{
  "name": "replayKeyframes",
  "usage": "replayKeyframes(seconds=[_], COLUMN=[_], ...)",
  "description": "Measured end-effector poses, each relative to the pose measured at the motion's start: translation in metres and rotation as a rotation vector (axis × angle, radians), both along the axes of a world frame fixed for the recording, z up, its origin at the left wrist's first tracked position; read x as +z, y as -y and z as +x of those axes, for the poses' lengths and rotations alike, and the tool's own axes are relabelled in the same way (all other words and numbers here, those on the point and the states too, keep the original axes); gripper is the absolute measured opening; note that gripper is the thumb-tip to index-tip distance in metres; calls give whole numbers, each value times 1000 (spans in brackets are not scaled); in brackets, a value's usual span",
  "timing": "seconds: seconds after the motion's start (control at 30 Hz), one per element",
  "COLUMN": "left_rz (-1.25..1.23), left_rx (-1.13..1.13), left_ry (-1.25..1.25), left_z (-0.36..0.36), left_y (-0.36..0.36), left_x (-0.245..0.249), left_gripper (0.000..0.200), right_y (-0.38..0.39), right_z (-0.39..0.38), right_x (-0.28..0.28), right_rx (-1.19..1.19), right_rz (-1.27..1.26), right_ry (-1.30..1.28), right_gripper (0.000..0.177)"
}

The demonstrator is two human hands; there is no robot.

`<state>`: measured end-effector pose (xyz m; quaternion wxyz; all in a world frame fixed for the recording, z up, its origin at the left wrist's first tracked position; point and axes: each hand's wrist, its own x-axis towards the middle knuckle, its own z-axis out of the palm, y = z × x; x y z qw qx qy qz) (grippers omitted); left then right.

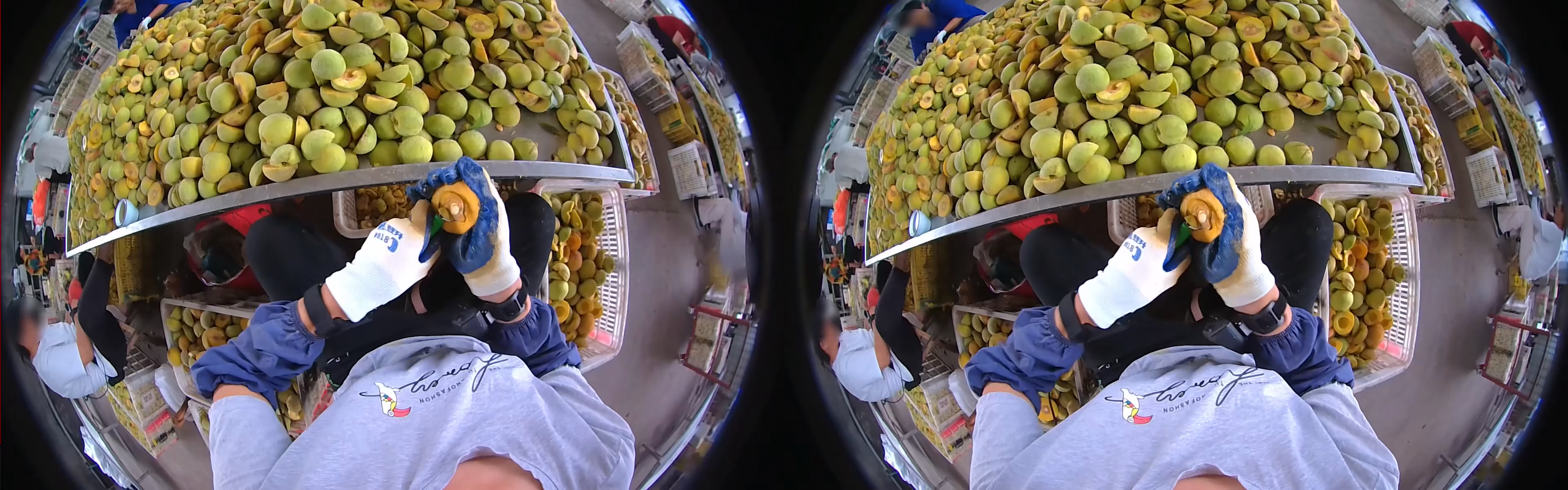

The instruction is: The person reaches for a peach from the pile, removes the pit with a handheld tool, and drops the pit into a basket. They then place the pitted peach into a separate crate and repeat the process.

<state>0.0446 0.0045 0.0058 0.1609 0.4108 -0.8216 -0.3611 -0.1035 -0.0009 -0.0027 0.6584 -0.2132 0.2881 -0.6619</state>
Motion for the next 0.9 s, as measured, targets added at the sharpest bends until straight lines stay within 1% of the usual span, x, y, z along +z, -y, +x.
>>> replayKeyframes(seconds=[0.03, 0.07, 0.1, 0.13, 0.17, 0.2, 0.27, 0.3, 0.33, 0.37, 0.4, 0.43, 0.47, 0.53, 0.57, 0.6, 0.63, 0.67, 0.7, 0.73, 0.77, 0.8, 0.83, 0.87, 0.9], left_rz=[-121, -125, -96, -58, 710, 713, 965, 721, 718, 27, -660, -400, -403, 898, 799, 795, 854, 909, 909, 302, -302, -300, -351, -400, -399], left_rx=[9, 6, 5, 8, 110, 108, 117, 81, 81, -40, -159, -81, -80, 114, 103, 107, 122, 136, 139, 47, -45, -44, -114, -183, -184], left_ry=[11, 11, -101, -213, -293, -291, -336, -343, -345, -248, -130, -212, -217, -321, -344, -346, -317, -289, -291, -192, -81, -80, -61, -44, -44], left_z=[-2, -2, -2, -2, -4, -4, -2, -5, -3, -1, -3, -7, -7, -9, -10, -10, -10, -11, -9, -7, -5, -3, -1, -1, -4], left_y=[-4, -3, -1, -2, 5, 7, 10, 7, 9, 9, 11, 6, 6, 9, 6, 8, 9, 10, 6, -1, -6, -6, -4, -3, -3], left_x=[-1, -3, 1, 5, 8, 12, 16, 10, 0, -13, -7, -1, 7, 30, 17, 22, 31, 36, 23, -2, -15, -15, -13, -12, -11], left_gripper=[53, 53, 51, 50, 48, 48, 44, 38, 38, 36, 33, 29, 29, 25, 23, 23, 24, 25, 25, 26, 26, 26, 27, 27, 27], right_y=[-1, 2, 4, 4, 3, 3, 2, 2, 5, 0, 0, 0, 1, 1, 2, 4, 3, 2, 1, 0, 0, 0, 2, 4, 5], right_z=[2, 5, 11, 12, 14, 15, 12, 9, 9, 11, 11, 10, 9, 10, 8, 7, 8, 7, 7, 4, 1, 0, 0, -1, -1], right_x=[-1, -2, -6, -9, -11, -12, -7, -8, -2, 6, 5, 4, 3, -13, -19, -18, -16, -12, -7, -5, 1, 5, 4, 2, 0], right_rx=[-6, -10, -108, -105, -174, -245, -244, -229, -211, -176, -177, -178, -172, -374, -388, -405, -402, -347, -290, -208, -152, -96, -98, -66, -35], right_rz=[49, 91, 148, 151, -33, -222, -198, -158, -120, -1, 0, -35, -75, -305, -324, -344, -341, -316, -290, -221, -131, -40, -42, -16, 11], right_ry=[98, 195, 209, 209, 15, -179, -210, -238, -267, -95, -97, -100, -106, -394, -461, -525, -523, -432, -341, -267, -197, -127, -125, -30, 64], right_gripper=[25, 25, 28, 28, 28, 29, 31, 31, 31, 31, 31, 32, 33, 32, 32, 32, 32, 32, 32, 31, 31, 31, 31, 30, 30])
